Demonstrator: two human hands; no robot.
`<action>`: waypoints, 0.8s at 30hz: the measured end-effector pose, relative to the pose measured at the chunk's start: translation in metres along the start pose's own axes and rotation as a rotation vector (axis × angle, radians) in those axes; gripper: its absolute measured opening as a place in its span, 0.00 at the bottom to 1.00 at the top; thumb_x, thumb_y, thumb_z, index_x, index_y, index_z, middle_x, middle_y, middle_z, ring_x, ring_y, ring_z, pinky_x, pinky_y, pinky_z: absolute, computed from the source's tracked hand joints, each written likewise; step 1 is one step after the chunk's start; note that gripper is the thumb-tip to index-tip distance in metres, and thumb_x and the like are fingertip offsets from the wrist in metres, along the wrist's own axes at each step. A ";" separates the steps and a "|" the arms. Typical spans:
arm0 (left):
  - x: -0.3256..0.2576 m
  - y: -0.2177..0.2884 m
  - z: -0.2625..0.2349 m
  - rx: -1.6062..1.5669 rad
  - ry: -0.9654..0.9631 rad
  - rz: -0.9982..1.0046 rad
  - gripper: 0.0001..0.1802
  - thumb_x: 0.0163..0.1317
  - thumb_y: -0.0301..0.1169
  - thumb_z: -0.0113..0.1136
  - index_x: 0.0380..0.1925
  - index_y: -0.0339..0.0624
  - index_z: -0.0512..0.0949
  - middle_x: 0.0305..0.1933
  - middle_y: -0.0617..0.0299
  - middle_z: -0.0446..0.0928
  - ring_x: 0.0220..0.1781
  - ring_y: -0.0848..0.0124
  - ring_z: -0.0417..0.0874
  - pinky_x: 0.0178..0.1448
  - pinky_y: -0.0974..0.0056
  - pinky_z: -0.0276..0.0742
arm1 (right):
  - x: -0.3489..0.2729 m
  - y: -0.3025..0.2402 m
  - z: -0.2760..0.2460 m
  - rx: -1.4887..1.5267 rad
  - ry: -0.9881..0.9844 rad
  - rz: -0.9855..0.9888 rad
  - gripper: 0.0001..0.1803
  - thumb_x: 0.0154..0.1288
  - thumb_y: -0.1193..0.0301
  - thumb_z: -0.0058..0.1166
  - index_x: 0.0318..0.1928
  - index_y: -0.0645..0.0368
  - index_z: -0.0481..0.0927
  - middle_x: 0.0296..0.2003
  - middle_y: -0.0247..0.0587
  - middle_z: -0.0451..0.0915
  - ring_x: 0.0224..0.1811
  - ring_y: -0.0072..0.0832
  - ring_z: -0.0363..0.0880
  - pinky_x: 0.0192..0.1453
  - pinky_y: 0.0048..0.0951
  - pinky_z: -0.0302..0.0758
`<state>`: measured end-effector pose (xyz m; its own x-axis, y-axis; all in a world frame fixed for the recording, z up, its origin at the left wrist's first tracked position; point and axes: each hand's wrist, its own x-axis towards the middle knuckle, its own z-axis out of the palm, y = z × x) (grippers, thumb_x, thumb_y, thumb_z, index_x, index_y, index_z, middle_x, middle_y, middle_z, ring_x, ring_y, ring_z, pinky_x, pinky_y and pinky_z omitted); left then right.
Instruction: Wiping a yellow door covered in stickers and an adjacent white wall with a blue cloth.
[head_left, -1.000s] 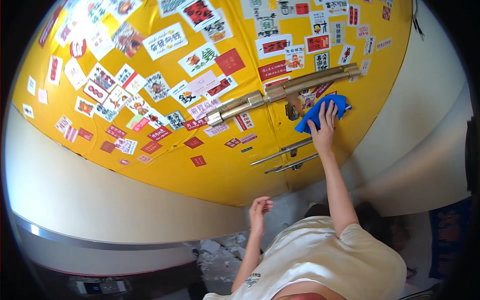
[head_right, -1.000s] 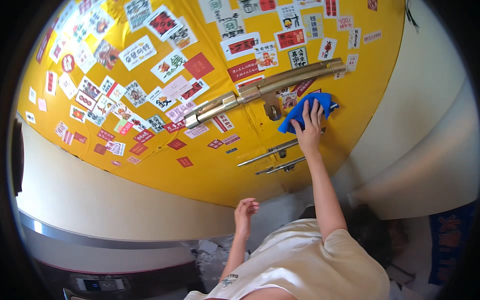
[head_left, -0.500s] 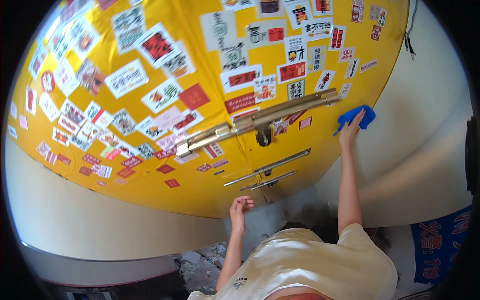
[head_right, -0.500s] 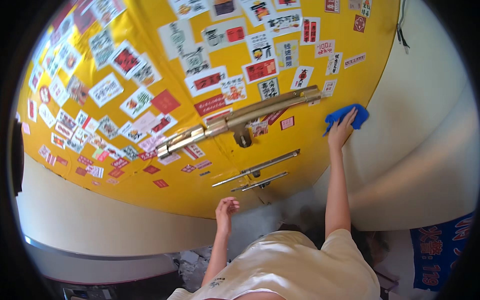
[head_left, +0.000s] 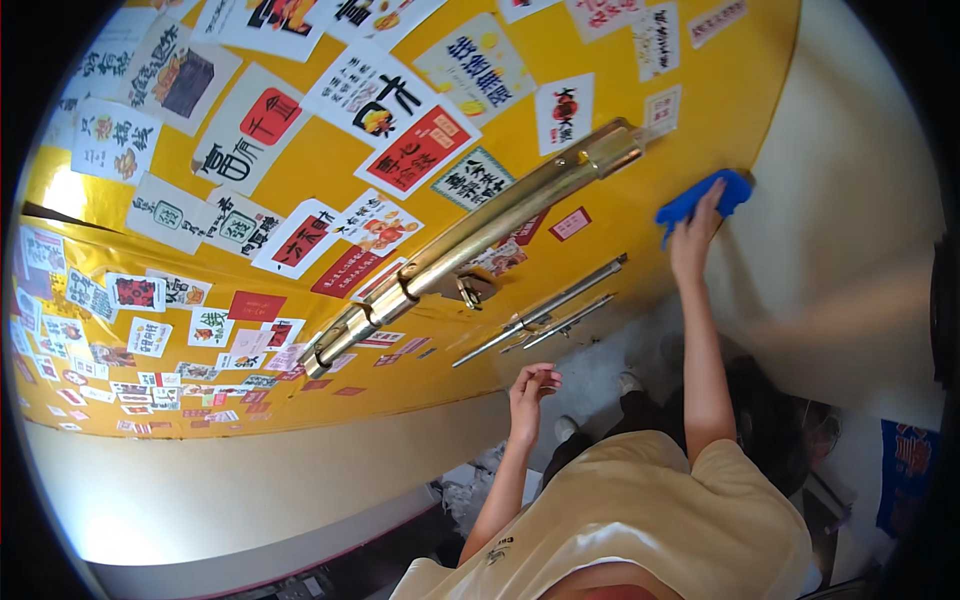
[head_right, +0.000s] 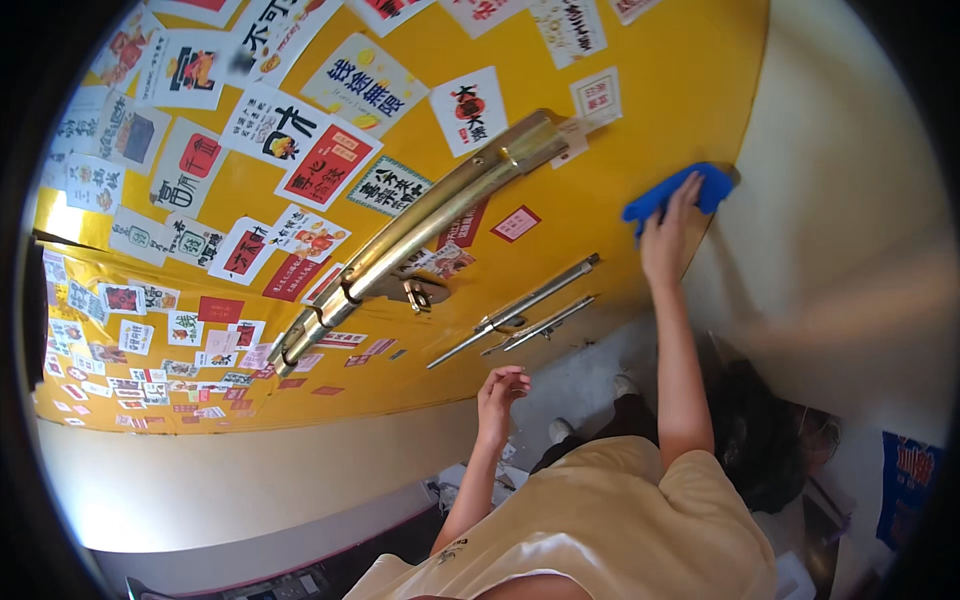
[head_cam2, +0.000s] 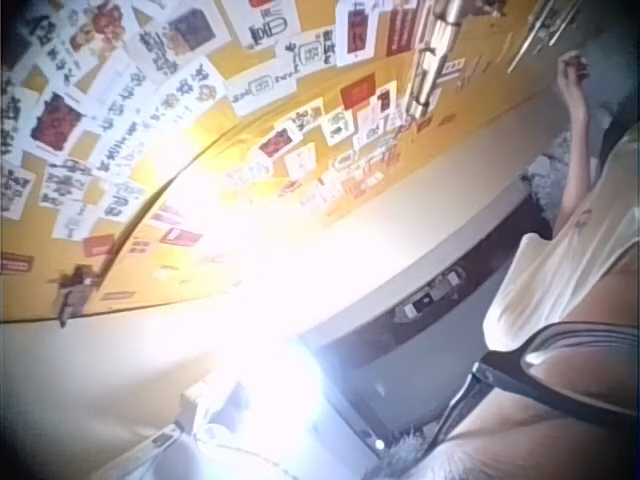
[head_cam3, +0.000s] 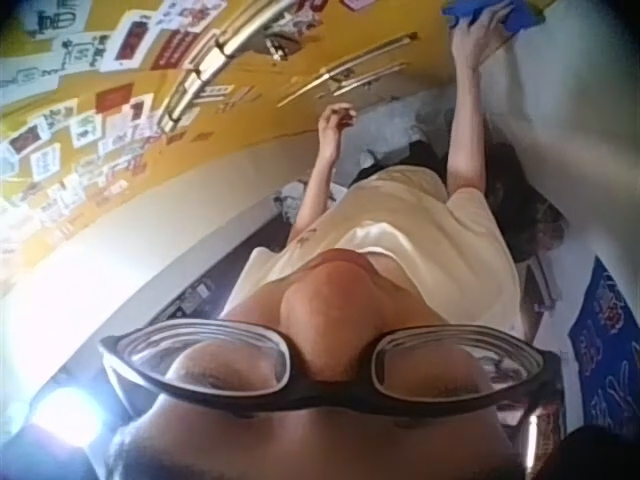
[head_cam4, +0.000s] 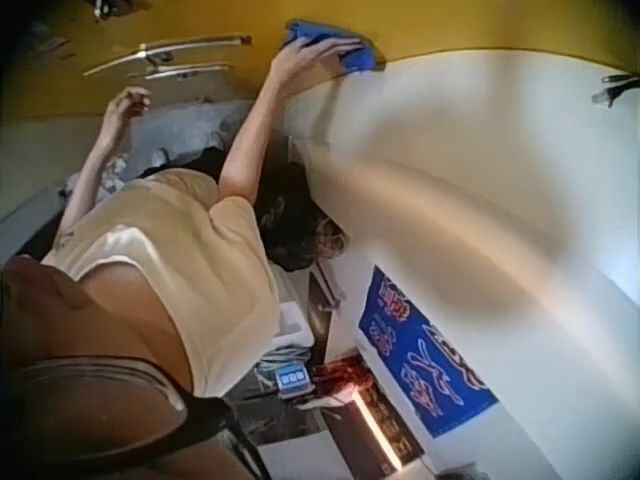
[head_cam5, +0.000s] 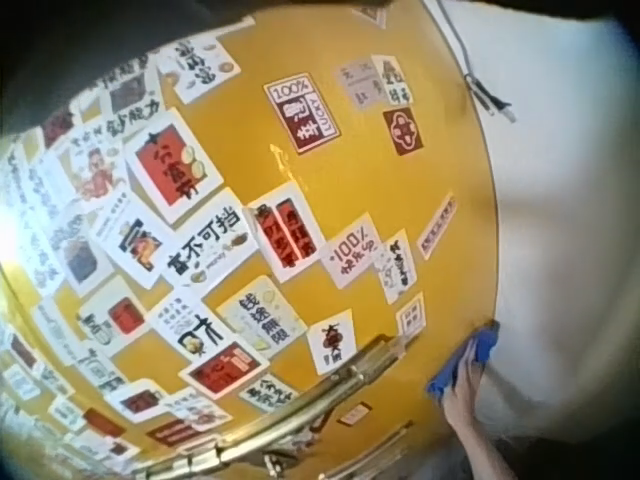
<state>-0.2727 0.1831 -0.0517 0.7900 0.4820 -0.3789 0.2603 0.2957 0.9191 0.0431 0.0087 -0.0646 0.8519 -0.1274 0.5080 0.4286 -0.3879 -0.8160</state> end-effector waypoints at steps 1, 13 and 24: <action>0.000 -0.002 -0.002 -0.004 -0.016 -0.007 0.13 0.69 0.33 0.48 0.45 0.38 0.76 0.39 0.59 0.80 0.41 0.72 0.80 0.49 0.67 0.73 | -0.013 -0.021 0.005 0.009 -0.024 -0.007 0.39 0.71 0.74 0.45 0.75 0.63 0.39 0.75 0.61 0.35 0.78 0.52 0.34 0.79 0.43 0.40; -0.060 -0.016 -0.096 -0.107 -0.107 0.035 0.13 0.71 0.33 0.48 0.47 0.38 0.76 0.40 0.59 0.80 0.42 0.72 0.79 0.50 0.67 0.72 | -0.166 -0.190 0.065 0.080 -0.195 -0.120 0.41 0.72 0.63 0.49 0.74 0.65 0.42 0.74 0.65 0.35 0.77 0.61 0.33 0.76 0.51 0.46; -0.126 -0.020 -0.285 -0.214 0.159 0.171 0.13 0.72 0.34 0.47 0.46 0.38 0.76 0.40 0.59 0.81 0.40 0.74 0.80 0.47 0.69 0.73 | -0.252 -0.323 0.120 -0.094 -0.243 -0.280 0.39 0.72 0.71 0.45 0.74 0.66 0.39 0.75 0.61 0.36 0.77 0.60 0.31 0.76 0.50 0.46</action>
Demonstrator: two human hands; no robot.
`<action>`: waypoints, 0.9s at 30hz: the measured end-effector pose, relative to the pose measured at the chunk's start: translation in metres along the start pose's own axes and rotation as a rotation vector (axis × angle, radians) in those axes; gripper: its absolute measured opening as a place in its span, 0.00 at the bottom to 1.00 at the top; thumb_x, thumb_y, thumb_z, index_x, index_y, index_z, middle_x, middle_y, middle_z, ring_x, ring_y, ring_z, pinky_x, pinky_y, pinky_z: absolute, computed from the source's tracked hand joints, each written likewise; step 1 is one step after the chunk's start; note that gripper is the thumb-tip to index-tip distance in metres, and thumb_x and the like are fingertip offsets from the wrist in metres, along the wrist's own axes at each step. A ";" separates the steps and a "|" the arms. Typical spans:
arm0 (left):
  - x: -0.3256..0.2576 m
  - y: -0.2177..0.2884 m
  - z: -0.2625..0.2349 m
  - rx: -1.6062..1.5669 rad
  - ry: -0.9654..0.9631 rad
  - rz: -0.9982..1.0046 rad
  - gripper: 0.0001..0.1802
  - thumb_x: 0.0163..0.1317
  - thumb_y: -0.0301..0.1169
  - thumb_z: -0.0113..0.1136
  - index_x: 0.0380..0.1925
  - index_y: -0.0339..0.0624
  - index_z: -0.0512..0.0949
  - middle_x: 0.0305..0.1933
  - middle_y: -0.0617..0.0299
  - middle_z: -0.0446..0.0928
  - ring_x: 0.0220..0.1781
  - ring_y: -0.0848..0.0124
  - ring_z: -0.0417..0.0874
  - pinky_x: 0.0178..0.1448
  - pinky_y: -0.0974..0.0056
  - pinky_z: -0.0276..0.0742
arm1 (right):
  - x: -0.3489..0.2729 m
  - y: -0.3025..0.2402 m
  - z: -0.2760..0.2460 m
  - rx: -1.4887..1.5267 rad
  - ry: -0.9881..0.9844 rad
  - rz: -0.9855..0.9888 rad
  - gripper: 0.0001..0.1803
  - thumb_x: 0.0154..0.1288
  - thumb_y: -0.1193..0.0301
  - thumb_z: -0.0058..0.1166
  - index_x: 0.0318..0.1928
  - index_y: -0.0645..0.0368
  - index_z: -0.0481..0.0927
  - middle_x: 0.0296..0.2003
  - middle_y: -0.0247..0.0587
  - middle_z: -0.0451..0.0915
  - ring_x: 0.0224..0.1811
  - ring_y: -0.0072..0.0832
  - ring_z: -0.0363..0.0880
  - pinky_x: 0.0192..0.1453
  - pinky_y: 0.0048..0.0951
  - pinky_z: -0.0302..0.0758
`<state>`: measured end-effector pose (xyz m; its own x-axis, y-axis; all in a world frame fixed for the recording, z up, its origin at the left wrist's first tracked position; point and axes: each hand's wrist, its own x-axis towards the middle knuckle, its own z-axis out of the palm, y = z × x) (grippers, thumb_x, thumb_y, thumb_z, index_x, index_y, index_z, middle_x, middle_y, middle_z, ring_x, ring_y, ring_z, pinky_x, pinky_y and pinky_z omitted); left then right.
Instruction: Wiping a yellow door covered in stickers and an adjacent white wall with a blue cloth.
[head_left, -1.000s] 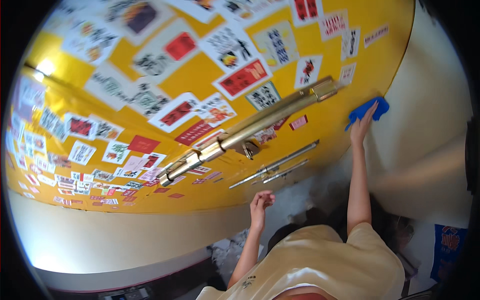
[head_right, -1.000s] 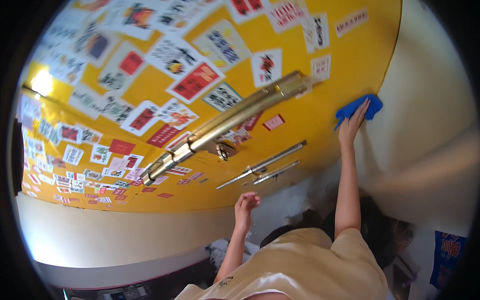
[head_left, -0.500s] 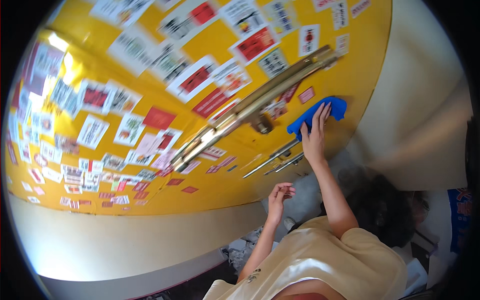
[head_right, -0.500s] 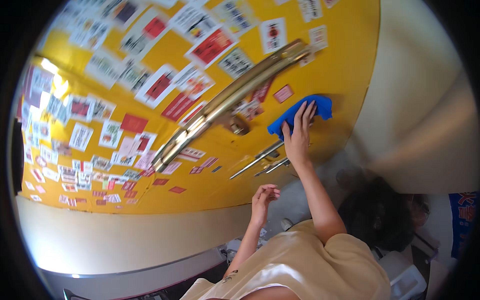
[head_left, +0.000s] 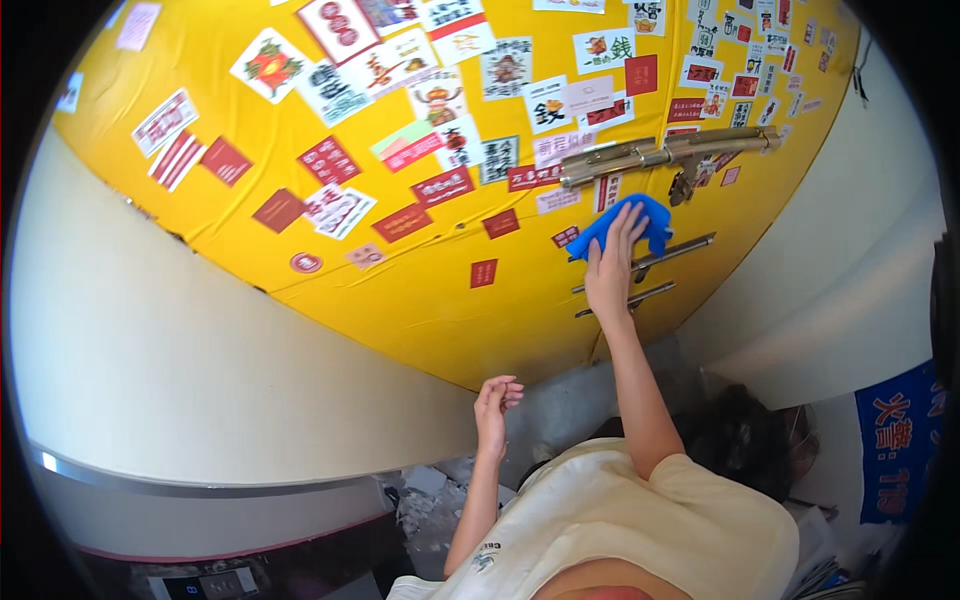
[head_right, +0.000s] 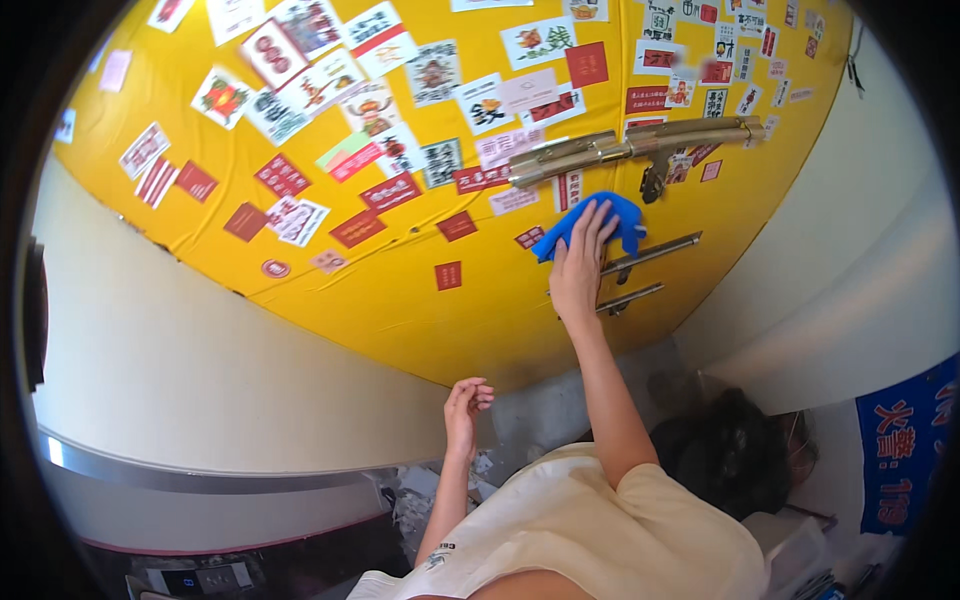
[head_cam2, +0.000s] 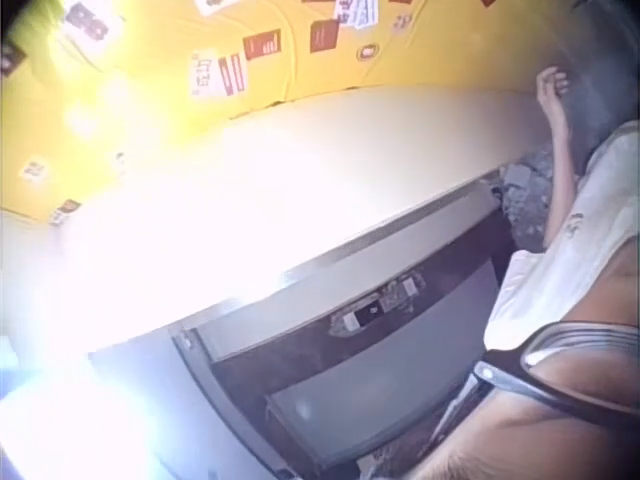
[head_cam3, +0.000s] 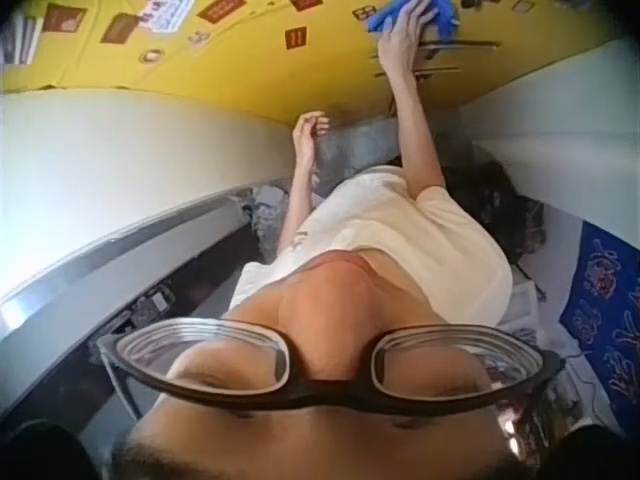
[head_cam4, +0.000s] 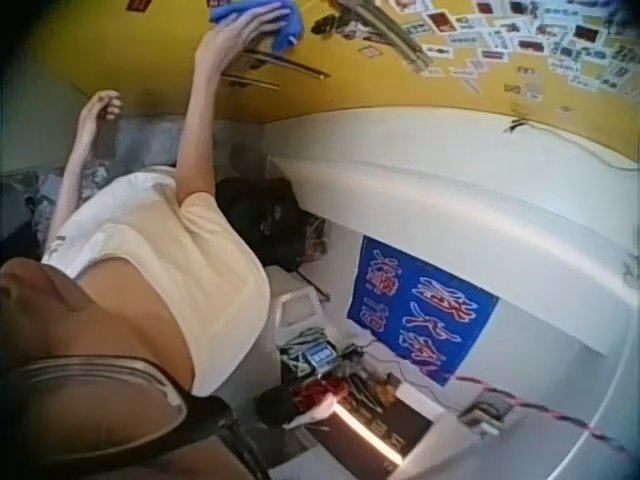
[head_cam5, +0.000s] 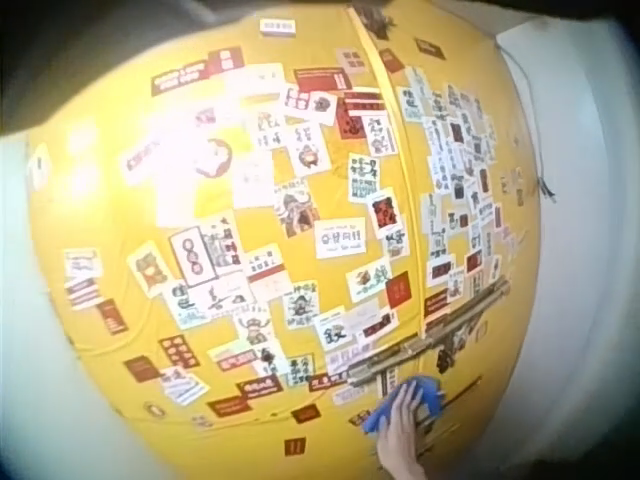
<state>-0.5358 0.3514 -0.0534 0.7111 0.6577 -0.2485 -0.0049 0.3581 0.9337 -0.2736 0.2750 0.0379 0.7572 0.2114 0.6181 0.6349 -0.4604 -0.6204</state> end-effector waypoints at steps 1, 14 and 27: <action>-0.001 0.002 -0.012 -0.019 0.000 0.015 0.13 0.72 0.34 0.47 0.47 0.37 0.75 0.40 0.59 0.81 0.40 0.74 0.80 0.47 0.69 0.74 | 0.002 -0.016 0.001 0.038 0.004 -0.024 0.37 0.72 0.75 0.43 0.74 0.66 0.41 0.75 0.59 0.36 0.77 0.61 0.32 0.76 0.49 0.48; -0.028 0.005 -0.067 -0.063 -0.068 0.051 0.16 0.74 0.37 0.44 0.48 0.37 0.74 0.40 0.57 0.80 0.41 0.72 0.81 0.47 0.68 0.74 | -0.077 -0.172 0.068 0.287 -0.220 -0.264 0.39 0.65 0.82 0.42 0.74 0.64 0.44 0.74 0.65 0.42 0.73 0.67 0.43 0.73 0.49 0.58; 0.003 0.051 -0.079 -0.196 0.128 0.358 0.21 0.77 0.43 0.36 0.58 0.42 0.69 0.57 0.62 0.73 0.54 0.72 0.74 0.54 0.65 0.70 | -0.114 -0.219 0.074 0.191 -0.563 -0.495 0.49 0.48 0.86 0.51 0.74 0.52 0.53 0.73 0.58 0.47 0.67 0.60 0.61 0.63 0.46 0.71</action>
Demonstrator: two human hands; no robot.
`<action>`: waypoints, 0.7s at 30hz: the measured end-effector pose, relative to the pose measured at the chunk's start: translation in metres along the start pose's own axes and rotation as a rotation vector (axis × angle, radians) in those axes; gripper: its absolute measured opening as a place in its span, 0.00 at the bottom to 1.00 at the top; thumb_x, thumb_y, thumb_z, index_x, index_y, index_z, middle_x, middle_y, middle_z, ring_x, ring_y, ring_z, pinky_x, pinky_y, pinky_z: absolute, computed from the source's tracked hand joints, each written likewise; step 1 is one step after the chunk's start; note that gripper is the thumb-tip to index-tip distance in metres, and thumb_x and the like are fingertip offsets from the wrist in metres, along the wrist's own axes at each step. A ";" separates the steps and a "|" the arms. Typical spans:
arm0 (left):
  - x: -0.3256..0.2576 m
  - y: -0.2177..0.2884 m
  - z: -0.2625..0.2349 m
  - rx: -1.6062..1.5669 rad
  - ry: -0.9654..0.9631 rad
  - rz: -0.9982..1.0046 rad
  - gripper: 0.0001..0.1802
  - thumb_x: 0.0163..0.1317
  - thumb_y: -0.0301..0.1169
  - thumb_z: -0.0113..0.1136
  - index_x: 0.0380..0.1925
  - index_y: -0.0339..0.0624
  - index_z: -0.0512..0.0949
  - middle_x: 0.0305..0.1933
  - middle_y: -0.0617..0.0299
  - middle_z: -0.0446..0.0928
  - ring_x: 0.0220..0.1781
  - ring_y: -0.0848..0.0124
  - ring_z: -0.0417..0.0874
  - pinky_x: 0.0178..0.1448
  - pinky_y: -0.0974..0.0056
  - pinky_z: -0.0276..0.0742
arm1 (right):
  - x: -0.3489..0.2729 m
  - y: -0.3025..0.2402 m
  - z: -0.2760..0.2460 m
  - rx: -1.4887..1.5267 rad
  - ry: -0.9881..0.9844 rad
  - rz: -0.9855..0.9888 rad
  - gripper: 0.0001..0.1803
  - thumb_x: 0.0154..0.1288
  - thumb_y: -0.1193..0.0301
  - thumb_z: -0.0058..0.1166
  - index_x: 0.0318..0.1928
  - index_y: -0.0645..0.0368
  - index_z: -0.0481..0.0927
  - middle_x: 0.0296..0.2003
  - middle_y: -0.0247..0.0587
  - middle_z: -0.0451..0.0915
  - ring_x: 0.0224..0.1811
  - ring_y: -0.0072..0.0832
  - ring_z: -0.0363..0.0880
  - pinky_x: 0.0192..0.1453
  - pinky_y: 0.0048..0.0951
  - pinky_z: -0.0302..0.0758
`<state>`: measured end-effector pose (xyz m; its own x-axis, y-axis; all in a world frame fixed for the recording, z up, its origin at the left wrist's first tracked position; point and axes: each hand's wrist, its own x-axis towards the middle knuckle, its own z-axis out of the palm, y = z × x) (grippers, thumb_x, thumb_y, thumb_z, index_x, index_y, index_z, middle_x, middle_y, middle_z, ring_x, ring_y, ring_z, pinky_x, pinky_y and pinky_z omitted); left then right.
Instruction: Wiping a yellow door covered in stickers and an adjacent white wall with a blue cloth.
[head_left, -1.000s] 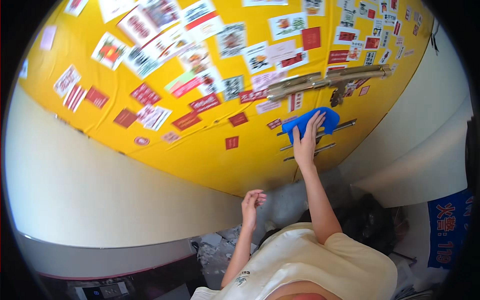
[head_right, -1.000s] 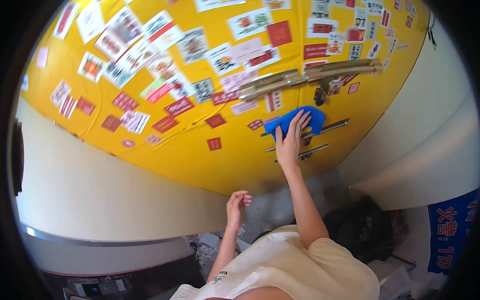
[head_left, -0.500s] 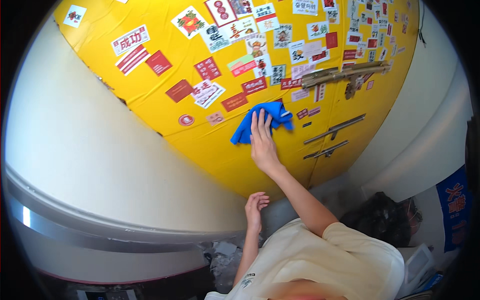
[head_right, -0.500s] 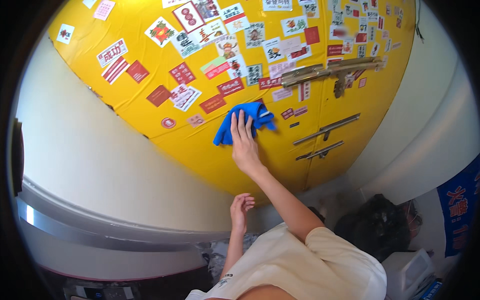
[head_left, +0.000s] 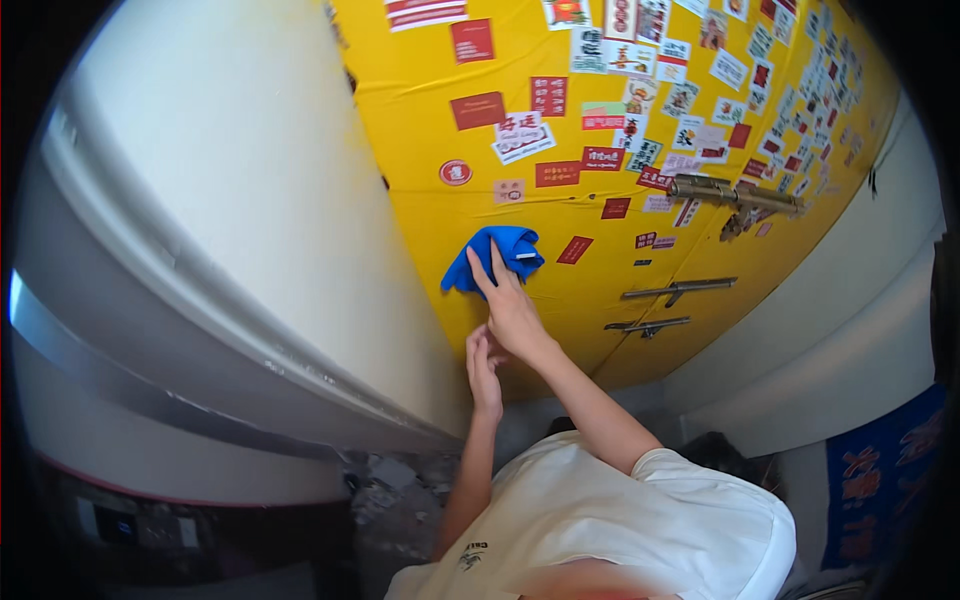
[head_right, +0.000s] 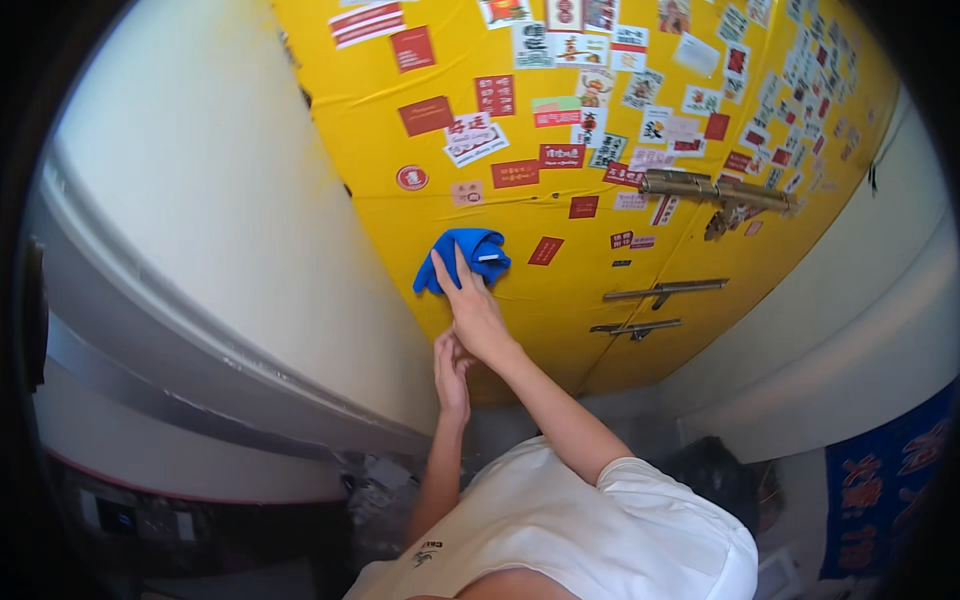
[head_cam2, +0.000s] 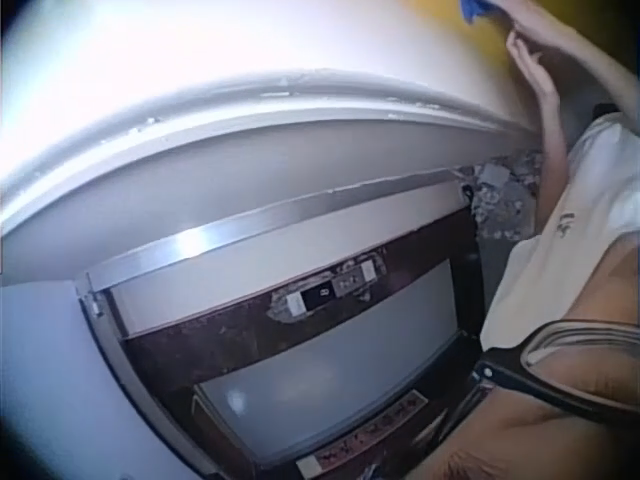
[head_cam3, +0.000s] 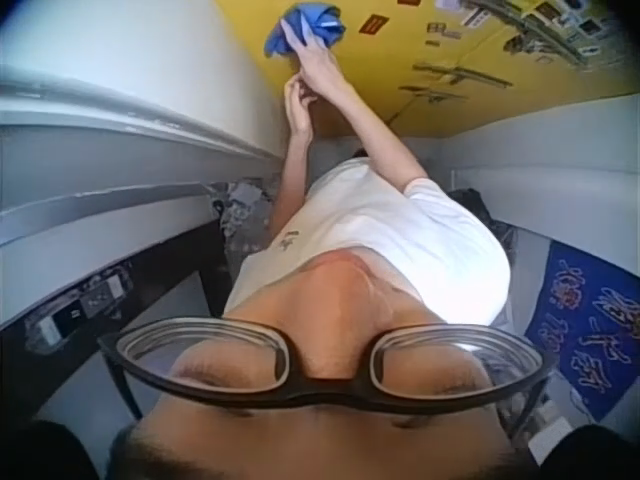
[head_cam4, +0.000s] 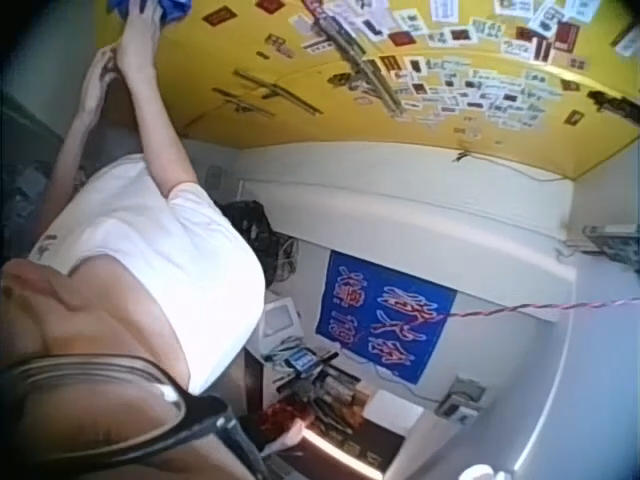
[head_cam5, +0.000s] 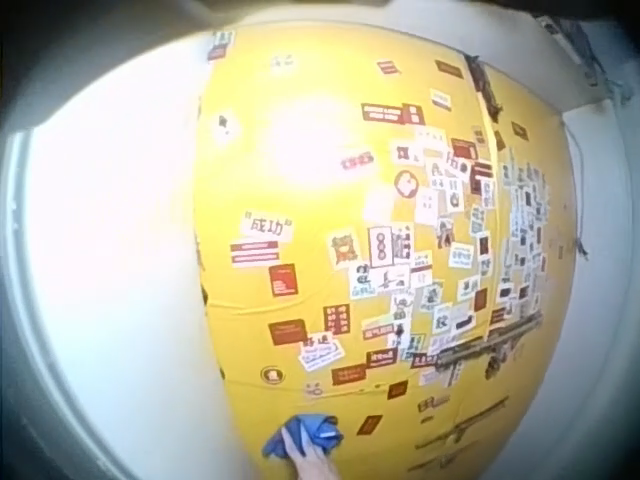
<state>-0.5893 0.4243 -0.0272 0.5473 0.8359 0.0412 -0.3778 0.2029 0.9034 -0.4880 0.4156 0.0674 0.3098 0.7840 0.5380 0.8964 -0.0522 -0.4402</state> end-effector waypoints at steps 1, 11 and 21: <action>0.008 0.003 0.005 -0.023 0.013 -0.001 0.21 0.77 0.43 0.36 0.58 0.42 0.69 0.57 0.62 0.73 0.54 0.72 0.74 0.54 0.65 0.70 | 0.001 0.000 -0.004 0.024 0.007 0.000 0.50 0.48 0.86 0.53 0.74 0.52 0.54 0.73 0.58 0.47 0.67 0.60 0.60 0.64 0.45 0.70; 0.075 0.021 0.058 0.238 0.098 0.493 0.24 0.73 0.38 0.35 0.60 0.38 0.71 0.64 0.48 0.61 0.67 0.56 0.64 0.71 0.56 0.57 | -0.014 0.030 -0.043 0.145 0.036 -0.031 0.39 0.60 0.87 0.41 0.73 0.56 0.53 0.70 0.61 0.55 0.73 0.55 0.54 0.71 0.44 0.62; 0.065 0.018 0.130 0.794 0.160 0.775 0.32 0.65 0.38 0.56 0.66 0.38 0.63 0.71 0.38 0.49 0.72 0.44 0.47 0.72 0.42 0.47 | -0.037 0.068 -0.089 0.369 0.146 0.103 0.34 0.64 0.83 0.40 0.72 0.62 0.55 0.70 0.60 0.57 0.71 0.54 0.58 0.71 0.42 0.63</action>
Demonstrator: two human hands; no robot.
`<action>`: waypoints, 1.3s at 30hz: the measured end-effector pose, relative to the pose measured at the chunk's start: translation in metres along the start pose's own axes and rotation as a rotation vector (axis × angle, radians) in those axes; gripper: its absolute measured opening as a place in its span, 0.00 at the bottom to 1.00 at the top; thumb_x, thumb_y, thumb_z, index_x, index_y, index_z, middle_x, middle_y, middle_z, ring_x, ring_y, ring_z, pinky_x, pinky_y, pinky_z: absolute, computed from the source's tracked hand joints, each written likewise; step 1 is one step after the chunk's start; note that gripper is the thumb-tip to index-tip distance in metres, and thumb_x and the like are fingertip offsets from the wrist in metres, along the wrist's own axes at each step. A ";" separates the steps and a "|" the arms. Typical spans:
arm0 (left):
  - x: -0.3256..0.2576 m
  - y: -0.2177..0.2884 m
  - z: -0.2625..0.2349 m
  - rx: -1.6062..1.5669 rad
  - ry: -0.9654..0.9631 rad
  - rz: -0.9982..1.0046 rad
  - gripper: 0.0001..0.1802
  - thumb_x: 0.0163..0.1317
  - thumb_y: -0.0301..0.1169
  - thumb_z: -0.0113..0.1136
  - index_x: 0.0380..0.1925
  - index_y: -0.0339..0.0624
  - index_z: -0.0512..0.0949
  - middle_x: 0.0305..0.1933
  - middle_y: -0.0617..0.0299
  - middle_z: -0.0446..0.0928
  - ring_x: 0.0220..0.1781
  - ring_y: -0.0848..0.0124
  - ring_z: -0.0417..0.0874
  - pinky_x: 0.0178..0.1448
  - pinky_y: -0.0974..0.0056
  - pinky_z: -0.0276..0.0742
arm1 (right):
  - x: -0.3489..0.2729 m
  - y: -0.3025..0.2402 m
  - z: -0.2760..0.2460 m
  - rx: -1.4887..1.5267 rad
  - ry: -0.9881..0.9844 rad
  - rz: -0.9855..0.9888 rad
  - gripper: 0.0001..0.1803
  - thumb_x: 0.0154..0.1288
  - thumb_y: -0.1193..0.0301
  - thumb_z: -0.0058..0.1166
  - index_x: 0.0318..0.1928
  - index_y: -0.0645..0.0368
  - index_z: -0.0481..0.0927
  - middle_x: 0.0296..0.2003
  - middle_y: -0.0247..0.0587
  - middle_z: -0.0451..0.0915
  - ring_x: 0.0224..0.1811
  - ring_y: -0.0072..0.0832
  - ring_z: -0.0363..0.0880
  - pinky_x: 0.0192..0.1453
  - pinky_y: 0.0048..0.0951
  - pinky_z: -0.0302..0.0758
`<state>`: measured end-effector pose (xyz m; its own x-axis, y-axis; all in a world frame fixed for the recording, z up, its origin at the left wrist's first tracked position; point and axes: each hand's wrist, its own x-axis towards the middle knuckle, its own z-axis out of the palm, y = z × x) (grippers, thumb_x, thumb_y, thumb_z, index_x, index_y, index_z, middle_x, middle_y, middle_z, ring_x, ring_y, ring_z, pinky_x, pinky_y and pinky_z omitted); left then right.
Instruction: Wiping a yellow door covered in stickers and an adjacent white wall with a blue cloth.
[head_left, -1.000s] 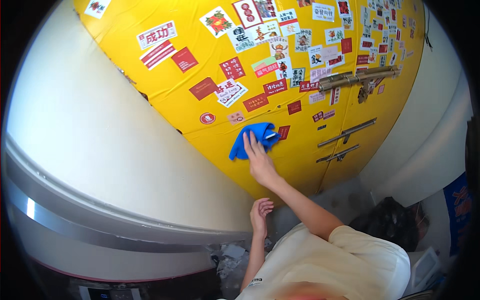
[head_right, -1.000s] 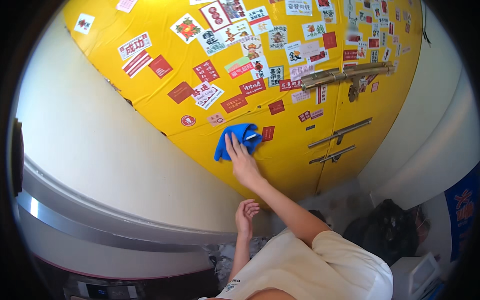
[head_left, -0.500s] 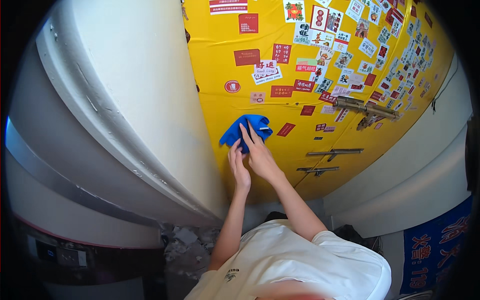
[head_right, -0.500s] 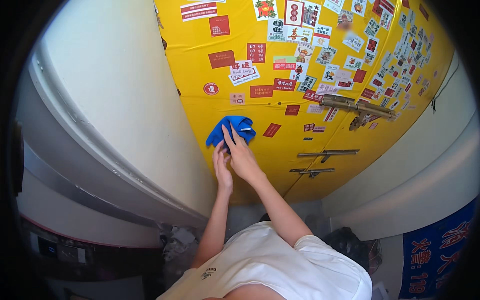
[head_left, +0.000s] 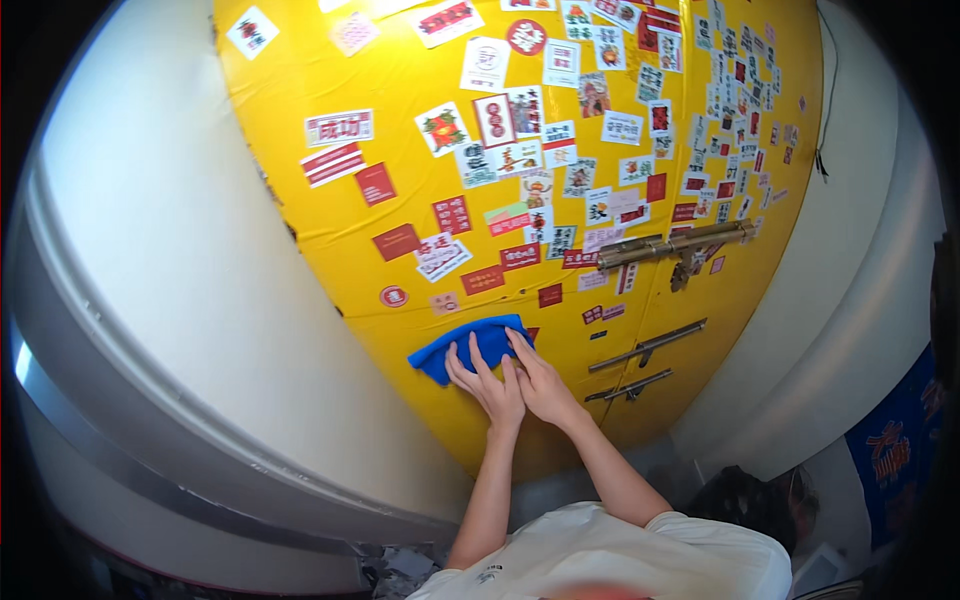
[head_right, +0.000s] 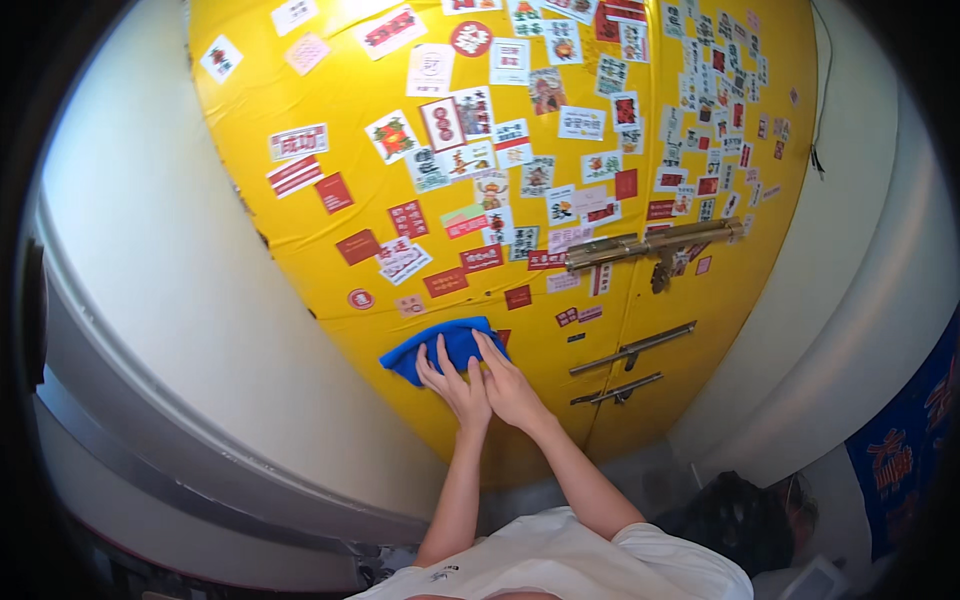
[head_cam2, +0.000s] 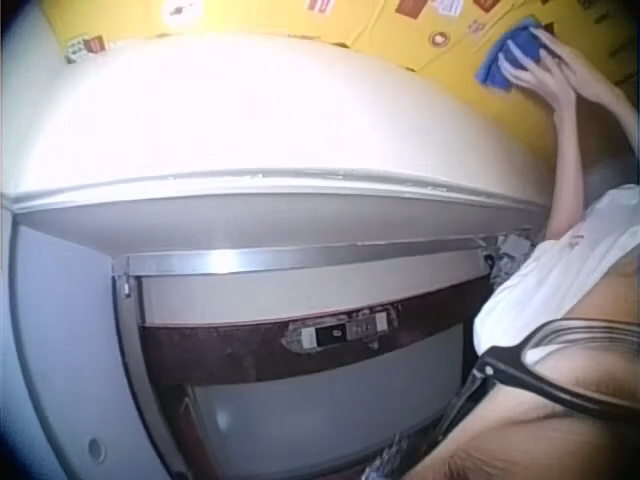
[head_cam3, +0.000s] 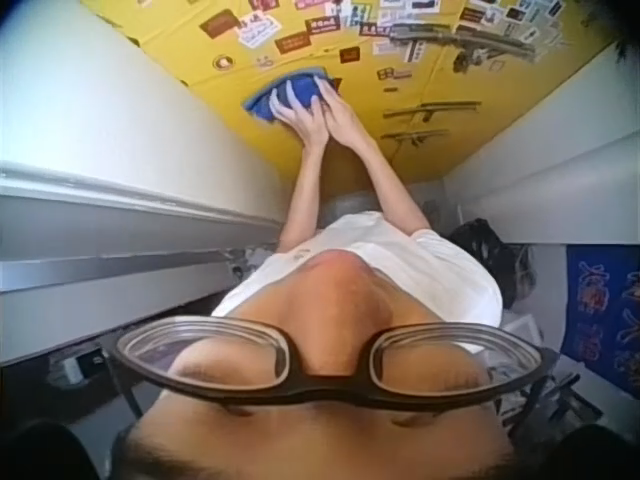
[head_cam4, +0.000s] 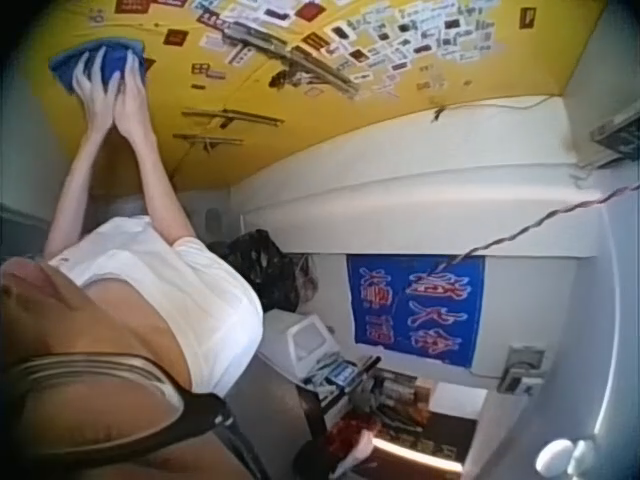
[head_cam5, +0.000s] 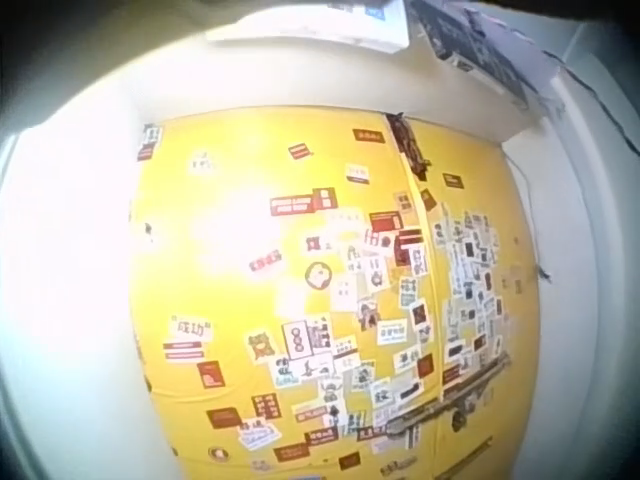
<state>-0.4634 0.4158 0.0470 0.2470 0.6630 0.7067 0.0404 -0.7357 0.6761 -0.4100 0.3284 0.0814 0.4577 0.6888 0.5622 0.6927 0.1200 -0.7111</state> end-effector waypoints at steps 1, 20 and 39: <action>0.006 0.004 0.003 0.066 0.043 0.079 0.32 0.65 0.38 0.57 0.66 0.38 0.63 0.71 0.38 0.48 0.72 0.44 0.47 0.73 0.42 0.46 | 0.000 -0.001 -0.004 0.004 0.005 0.005 0.34 0.64 0.83 0.40 0.72 0.62 0.55 0.70 0.60 0.57 0.71 0.54 0.58 0.71 0.42 0.63; 0.130 0.125 0.108 0.311 -0.308 0.715 0.24 0.63 0.38 0.62 0.57 0.45 0.73 0.58 0.40 0.72 0.59 0.47 0.72 0.60 0.54 0.68 | -0.045 0.079 -0.154 0.380 0.054 0.239 0.34 0.67 0.86 0.37 0.72 0.52 0.59 0.63 0.50 0.73 0.52 0.39 0.84 0.53 0.29 0.77; 0.162 0.213 0.152 0.825 -0.518 1.354 0.35 0.61 0.48 0.58 0.69 0.56 0.64 0.76 0.53 0.55 0.75 0.45 0.56 0.64 0.36 0.58 | -0.069 0.162 -0.271 0.516 0.336 0.325 0.20 0.69 0.82 0.35 0.59 0.66 0.72 0.45 0.47 0.84 0.37 0.29 0.86 0.42 0.25 0.78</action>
<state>-0.2675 0.3453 0.2737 0.7940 -0.4605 0.3968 -0.0321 -0.6836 -0.7291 -0.1781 0.1070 0.0415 0.8023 0.4987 0.3281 0.1765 0.3268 -0.9285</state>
